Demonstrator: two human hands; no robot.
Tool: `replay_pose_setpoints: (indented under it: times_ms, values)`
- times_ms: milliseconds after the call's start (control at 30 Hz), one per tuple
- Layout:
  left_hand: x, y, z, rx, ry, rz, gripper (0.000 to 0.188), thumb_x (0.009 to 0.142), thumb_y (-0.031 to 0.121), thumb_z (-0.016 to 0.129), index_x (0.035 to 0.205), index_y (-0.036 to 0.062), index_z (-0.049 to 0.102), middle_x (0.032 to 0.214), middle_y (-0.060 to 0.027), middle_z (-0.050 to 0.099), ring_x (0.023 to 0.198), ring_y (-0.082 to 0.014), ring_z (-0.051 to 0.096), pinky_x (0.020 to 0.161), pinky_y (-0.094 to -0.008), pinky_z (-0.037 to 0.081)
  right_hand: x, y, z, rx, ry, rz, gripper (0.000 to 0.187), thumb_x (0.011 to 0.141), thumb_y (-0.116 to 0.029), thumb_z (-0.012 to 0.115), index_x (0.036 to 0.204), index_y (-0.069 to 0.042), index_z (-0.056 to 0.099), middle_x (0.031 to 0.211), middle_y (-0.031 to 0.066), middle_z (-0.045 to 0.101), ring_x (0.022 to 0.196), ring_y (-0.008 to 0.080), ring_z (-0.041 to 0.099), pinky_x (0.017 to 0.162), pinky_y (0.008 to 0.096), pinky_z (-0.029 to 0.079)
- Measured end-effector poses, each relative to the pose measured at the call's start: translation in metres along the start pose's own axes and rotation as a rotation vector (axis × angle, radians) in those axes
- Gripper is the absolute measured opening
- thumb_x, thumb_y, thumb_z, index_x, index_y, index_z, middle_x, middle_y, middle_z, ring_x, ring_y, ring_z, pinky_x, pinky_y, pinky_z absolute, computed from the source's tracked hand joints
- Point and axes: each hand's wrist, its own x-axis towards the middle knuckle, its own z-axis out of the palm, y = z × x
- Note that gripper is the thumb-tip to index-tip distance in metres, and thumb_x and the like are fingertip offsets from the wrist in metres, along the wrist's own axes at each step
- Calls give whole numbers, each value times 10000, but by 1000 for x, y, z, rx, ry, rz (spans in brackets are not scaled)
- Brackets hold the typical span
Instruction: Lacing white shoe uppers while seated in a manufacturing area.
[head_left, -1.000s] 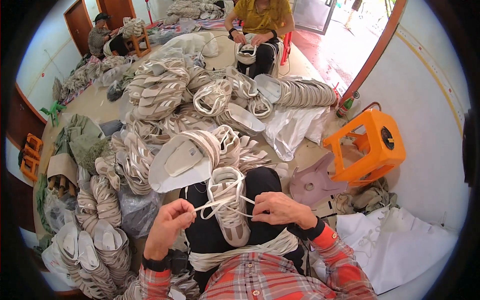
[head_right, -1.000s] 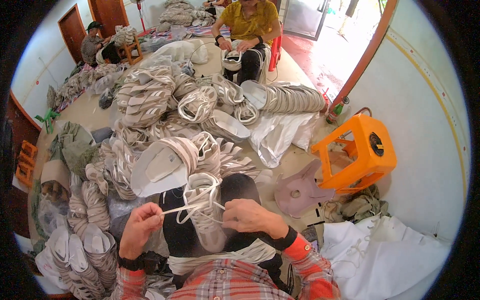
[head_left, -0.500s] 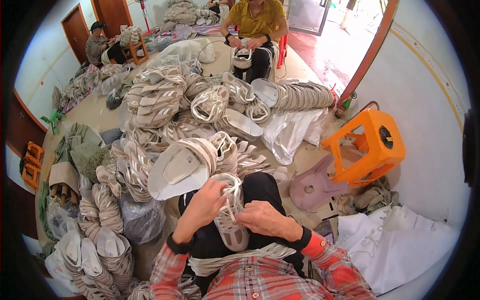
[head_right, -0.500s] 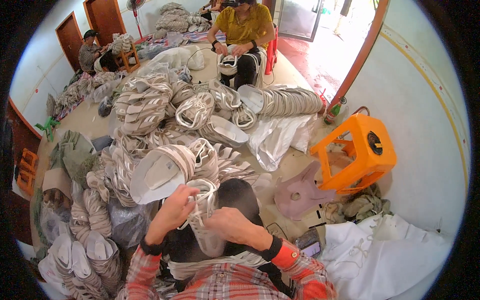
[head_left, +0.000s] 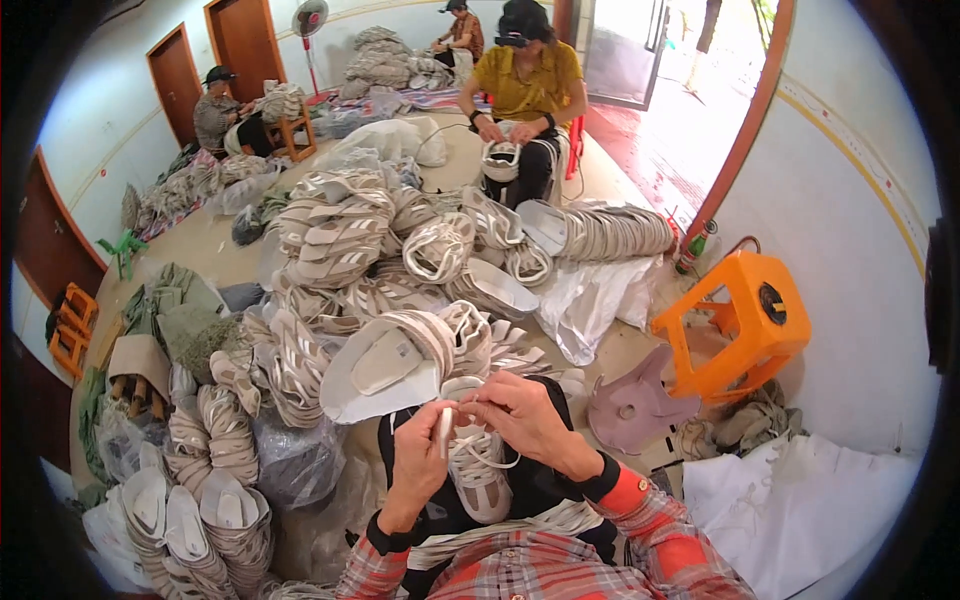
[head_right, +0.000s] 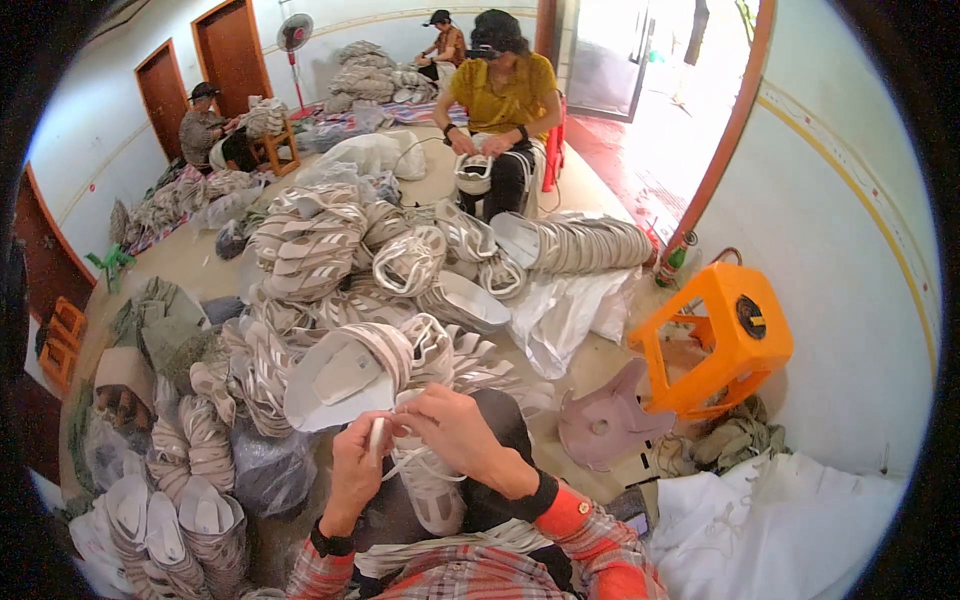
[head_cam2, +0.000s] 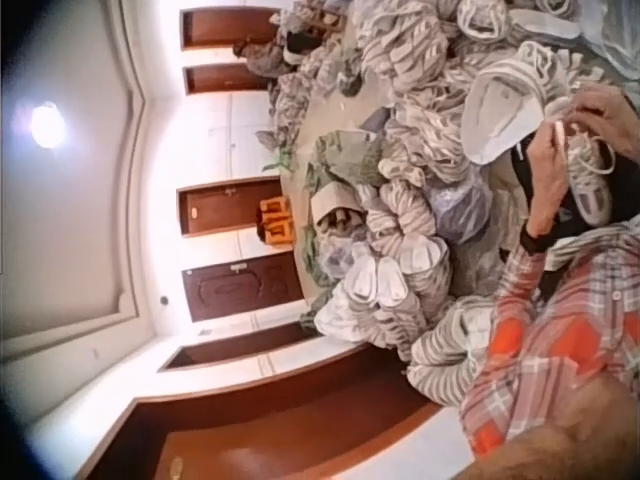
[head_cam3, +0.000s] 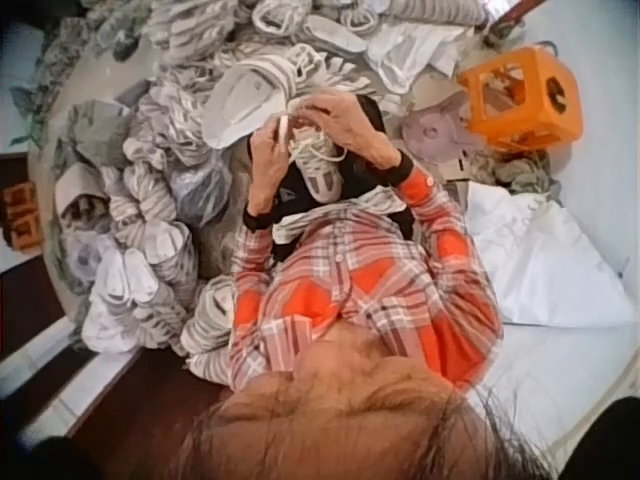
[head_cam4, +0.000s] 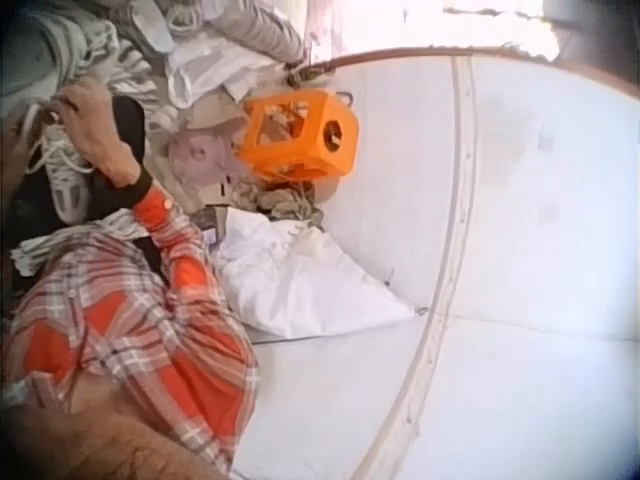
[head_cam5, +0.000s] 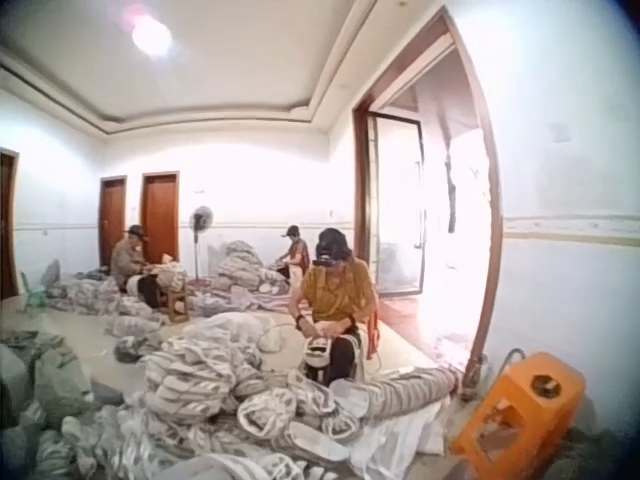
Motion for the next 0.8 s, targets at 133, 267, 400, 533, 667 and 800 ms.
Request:
replay_pose_setpoints:
  times_ms: [133,267,400,533,667,800]
  values:
    - [-12,11,-8,152,4,100,166,905,55,476,1013,-19,577,710,-72,622,626,-88,541,583,-248,448,-6,-9,8,15,-10,-24,127,776,-69,636,896,-30,648,826,110,601,750,262,608,661,325,490]
    - [-22,28,-12,179,-51,-11,159,880,43,523,1018,-14,577,760,-159,634,683,-216,655,577,-281,482,-11,-34,7,-78,29,-177,156,767,-35,659,924,-28,662,788,89,580,685,202,590,597,285,481]
    - [-28,29,-11,141,-25,51,166,889,61,520,1020,-19,581,690,-99,602,615,-136,580,556,-250,453,-12,-41,6,-31,-8,-251,208,743,-10,693,948,-37,681,782,74,578,670,169,579,570,264,474]
    - [-32,33,-10,35,17,50,148,901,87,539,986,-23,589,707,-86,612,588,-119,560,545,-244,452,-13,-48,1,-57,-34,-256,183,760,-45,663,943,-48,658,794,89,550,684,221,583,605,295,479]
    - [-29,35,-13,-91,-100,-49,183,915,91,521,1041,-18,598,710,-8,602,635,-49,519,571,-205,437,-11,-47,-7,-28,-95,-200,182,765,-68,664,946,-50,664,793,87,551,696,229,585,612,305,480]
    - [-24,33,-12,-152,-172,-73,185,916,109,537,1029,-18,609,715,-7,607,628,-44,520,566,-203,437,-7,-44,-17,33,-204,-95,182,771,-97,663,947,-54,667,757,83,550,698,239,582,615,314,477]
